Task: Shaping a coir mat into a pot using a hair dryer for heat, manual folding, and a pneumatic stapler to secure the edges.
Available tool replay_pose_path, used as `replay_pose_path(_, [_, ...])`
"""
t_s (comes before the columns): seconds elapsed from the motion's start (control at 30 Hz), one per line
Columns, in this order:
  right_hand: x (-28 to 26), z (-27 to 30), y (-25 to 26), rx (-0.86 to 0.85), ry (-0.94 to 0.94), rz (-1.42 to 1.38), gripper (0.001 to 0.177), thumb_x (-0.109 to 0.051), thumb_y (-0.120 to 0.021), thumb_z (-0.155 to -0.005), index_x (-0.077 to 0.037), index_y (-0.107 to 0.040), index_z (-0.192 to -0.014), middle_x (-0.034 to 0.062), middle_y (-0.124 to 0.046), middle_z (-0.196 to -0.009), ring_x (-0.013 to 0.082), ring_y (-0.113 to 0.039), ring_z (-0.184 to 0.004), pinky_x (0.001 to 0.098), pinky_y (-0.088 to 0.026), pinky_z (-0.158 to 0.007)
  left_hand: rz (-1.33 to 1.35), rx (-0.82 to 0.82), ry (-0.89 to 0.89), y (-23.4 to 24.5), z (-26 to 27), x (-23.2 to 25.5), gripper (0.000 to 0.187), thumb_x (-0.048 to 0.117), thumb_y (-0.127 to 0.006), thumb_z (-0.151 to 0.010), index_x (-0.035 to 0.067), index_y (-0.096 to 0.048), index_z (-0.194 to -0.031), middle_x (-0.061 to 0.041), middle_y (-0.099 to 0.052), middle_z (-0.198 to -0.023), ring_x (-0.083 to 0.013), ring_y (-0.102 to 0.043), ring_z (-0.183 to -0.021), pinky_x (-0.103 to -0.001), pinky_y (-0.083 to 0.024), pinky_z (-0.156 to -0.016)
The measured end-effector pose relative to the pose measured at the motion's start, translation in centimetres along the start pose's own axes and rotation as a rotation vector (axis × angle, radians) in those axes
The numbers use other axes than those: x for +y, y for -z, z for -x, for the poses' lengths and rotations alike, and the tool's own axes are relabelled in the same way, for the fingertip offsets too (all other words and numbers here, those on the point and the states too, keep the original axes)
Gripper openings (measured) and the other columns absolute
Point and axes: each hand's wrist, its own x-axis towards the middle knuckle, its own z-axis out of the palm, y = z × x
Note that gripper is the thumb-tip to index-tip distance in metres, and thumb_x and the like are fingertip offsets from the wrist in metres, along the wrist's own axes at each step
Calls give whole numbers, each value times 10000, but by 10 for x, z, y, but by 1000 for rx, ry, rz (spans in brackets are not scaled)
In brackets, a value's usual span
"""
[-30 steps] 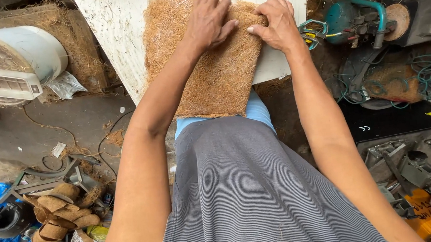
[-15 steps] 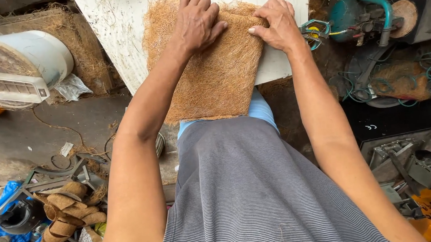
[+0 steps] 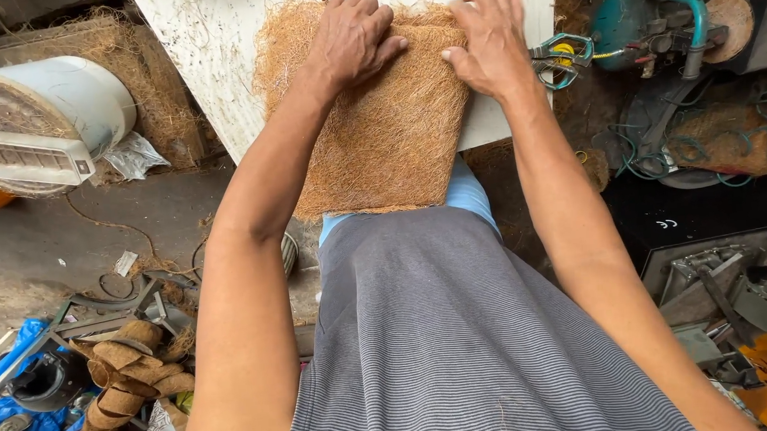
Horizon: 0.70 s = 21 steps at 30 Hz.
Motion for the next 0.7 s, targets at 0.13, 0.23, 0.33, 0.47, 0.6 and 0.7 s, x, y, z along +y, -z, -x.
replay_pose_path(0.13, [-20, -6, -19, -15, 61, -131, 347, -181, -573, -980, 30, -555, -1254, 239, -601, -1225, 353, -596, -1099, 581, -436, -993, 28, 28, 2, -7, 3, 0, 494, 595, -414, -1103, 163, -524, -889, -27, -484, -801, -184, -416, -702, -396, -382, -760])
replay_pose_path(0.23, [-9, -11, -36, -64, 13, -155, 302, -256, -599, -1027, -54, -610, -1251, 176, -632, -1224, 345, -553, -1166, 587, -355, -1024, 5, 37, 24, -4, 2, -3, 542, 629, -366, -1102, 167, -506, -855, -16, -465, -771, -174, -396, -677, -389, -388, -735])
replay_pose_path(0.33, [-6, -10, -37, -61, 75, -124, 240, -280, -595, -1057, -49, -631, -1107, 140, -667, -1091, 309, -605, -1070, 570, -414, -992, 94, 52, 22, 8, 10, -5, 517, 618, -414, -1075, 137, -559, -953, -68, -537, -879, -193, -452, -747, -399, -401, -756])
replay_pose_path(0.47, [0, -9, -35, -63, 70, -147, 312, -282, -630, -1036, -41, -617, -1233, 190, -661, -1194, 345, -601, -1112, 575, -394, -1005, -82, 148, 63, 20, 27, -19, 567, 637, -484, -1057, 77, -572, -1071, -132, -547, -1083, -271, -509, -995, -497, -357, -960])
replay_pose_path(0.6, [3, -9, -39, -23, 135, -137, 310, -307, -638, -1045, -35, -639, -1195, 158, -676, -1116, 317, -632, -1036, 558, -446, -967, -79, 85, 103, 21, 38, -24, 683, 672, -395, -1074, 46, -548, -1300, -176, -578, -1146, -320, -539, -1076, -581, -242, -1057])
replay_pose_path(0.7, [9, -9, -43, 22, 186, -150, 516, -480, -442, -1105, -20, -666, -1173, 176, -705, -1102, 322, -669, -999, 588, -454, -933, -125, 83, 80, 19, 37, -24, 650, 696, -379, -1108, 92, -608, -1046, -113, -544, -1008, -281, -524, -976, -599, -216, -1076])
